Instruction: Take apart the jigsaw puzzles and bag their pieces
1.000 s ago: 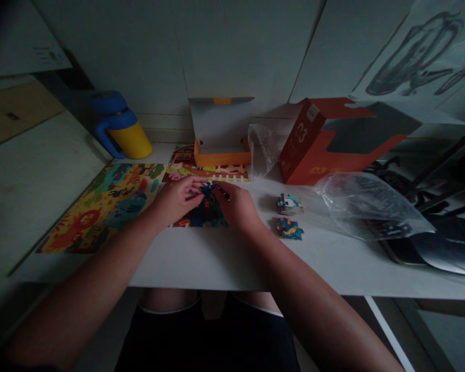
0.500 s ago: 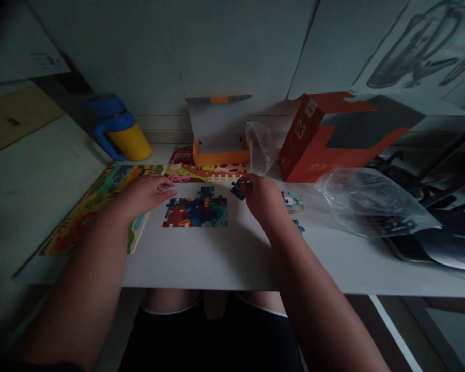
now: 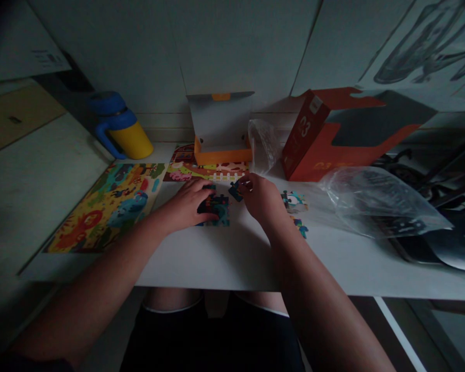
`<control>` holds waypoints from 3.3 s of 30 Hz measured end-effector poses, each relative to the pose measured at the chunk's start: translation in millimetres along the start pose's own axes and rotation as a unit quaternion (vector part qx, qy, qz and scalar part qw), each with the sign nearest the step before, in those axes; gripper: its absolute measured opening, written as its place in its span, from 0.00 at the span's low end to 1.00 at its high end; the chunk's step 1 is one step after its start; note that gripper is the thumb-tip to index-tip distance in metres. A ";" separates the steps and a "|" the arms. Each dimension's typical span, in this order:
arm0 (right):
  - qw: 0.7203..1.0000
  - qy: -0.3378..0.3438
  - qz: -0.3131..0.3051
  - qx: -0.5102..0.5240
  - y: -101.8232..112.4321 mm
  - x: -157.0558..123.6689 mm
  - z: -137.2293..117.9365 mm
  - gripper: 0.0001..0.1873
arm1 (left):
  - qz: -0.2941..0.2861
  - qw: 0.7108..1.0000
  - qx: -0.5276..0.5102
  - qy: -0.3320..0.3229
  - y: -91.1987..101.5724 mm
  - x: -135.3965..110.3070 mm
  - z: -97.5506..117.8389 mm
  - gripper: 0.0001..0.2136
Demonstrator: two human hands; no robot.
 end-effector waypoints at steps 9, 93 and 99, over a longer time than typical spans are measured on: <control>0.999 0.029 -0.017 0.012 -5.7 -2.0 -7.8 0.11 | -0.005 0.995 -0.096 0.028 -18.5 14.8 -14.2 0.31; 0.988 0.105 -0.072 0.086 1.8 -2.0 -4.7 0.08 | 0.029 0.986 -0.159 -0.031 9.7 -4.6 -5.6 0.13; 0.987 0.104 -0.093 0.083 6.4 -5.9 -11.2 0.07 | -0.034 0.994 -0.095 -0.036 -3.1 -1.5 4.9 0.27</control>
Point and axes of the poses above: each hand's wrist, its own x-axis towards the middle knuckle, its own y-axis out of the back of the hand, z = x × y, the point moved 5 cm from there along x, towards the middle knuckle, and after that the axes turned 9 degrees about -z, right-handed, at the moved point
